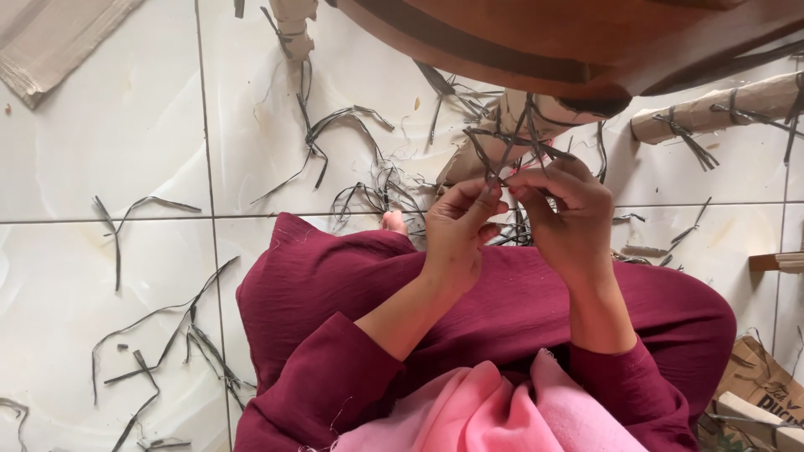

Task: Wrapping a wooden chair leg with dried plant fibers for decoration or protection

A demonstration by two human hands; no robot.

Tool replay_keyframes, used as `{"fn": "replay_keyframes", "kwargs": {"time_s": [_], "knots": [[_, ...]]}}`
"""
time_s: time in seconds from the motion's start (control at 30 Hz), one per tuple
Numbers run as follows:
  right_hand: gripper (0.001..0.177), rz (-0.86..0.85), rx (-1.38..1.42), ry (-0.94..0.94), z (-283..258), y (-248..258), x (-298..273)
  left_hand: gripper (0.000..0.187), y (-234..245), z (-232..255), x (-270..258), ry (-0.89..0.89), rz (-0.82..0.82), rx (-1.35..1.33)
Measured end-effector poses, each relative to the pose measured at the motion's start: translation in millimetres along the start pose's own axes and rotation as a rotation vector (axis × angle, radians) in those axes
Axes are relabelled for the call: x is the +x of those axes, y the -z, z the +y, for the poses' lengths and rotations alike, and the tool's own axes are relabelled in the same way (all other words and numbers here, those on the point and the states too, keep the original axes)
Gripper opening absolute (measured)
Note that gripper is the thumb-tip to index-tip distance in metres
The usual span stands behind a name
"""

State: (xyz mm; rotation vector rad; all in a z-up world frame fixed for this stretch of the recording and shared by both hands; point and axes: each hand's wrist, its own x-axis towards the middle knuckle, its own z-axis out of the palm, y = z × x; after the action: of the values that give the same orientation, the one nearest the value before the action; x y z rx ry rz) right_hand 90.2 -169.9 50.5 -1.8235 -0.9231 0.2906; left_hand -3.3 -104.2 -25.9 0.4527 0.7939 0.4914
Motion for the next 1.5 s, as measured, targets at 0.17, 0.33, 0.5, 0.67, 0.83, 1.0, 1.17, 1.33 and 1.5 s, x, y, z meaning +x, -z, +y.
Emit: {"fn": "replay_keyframes", "kwargs": {"time_s": [0.17,0.33,0.5,0.67,0.83,1.0,1.17,1.33,1.5], "knots": [[0.017,0.080,0.039,0.012,4.2,-0.7,1.6,0.013,-11.1,13.3,-18.2,0.090,-0.057,-0.251],[0.023,0.202,0.108,0.010,33.4,-9.9,9.1,0.026,1.9,14.8,-2.1,0.307,-0.283,-0.640],[0.041,0.288,0.006,0.113,29.1,-16.6,23.5,0.030,3.5,12.5,6.6,0.443,-0.395,-0.692],[0.043,0.272,0.062,0.066,44.3,-15.3,24.9,0.029,3.2,12.9,12.9,0.498,-0.491,-0.617],[0.041,0.258,0.065,0.031,51.7,-10.2,22.3,0.017,1.0,29.0,6.7,0.484,-0.526,-0.377],[0.039,0.252,0.079,0.041,34.3,-10.5,21.8,0.015,-10.1,61.2,4.0,-0.106,-0.351,0.432],[0.043,0.214,-0.004,0.077,26.0,-0.2,4.3,0.007,-11.8,59.4,-2.4,-0.698,-0.349,0.677],[0.045,0.201,-0.022,0.067,23.0,-2.7,-4.9,0.007,-9.8,67.4,0.3,-1.148,-0.433,0.876],[0.044,0.188,-0.002,0.112,22.8,-2.4,-4.3,0.009,-14.8,78.9,-4.3,-1.204,-0.502,0.982]]}}
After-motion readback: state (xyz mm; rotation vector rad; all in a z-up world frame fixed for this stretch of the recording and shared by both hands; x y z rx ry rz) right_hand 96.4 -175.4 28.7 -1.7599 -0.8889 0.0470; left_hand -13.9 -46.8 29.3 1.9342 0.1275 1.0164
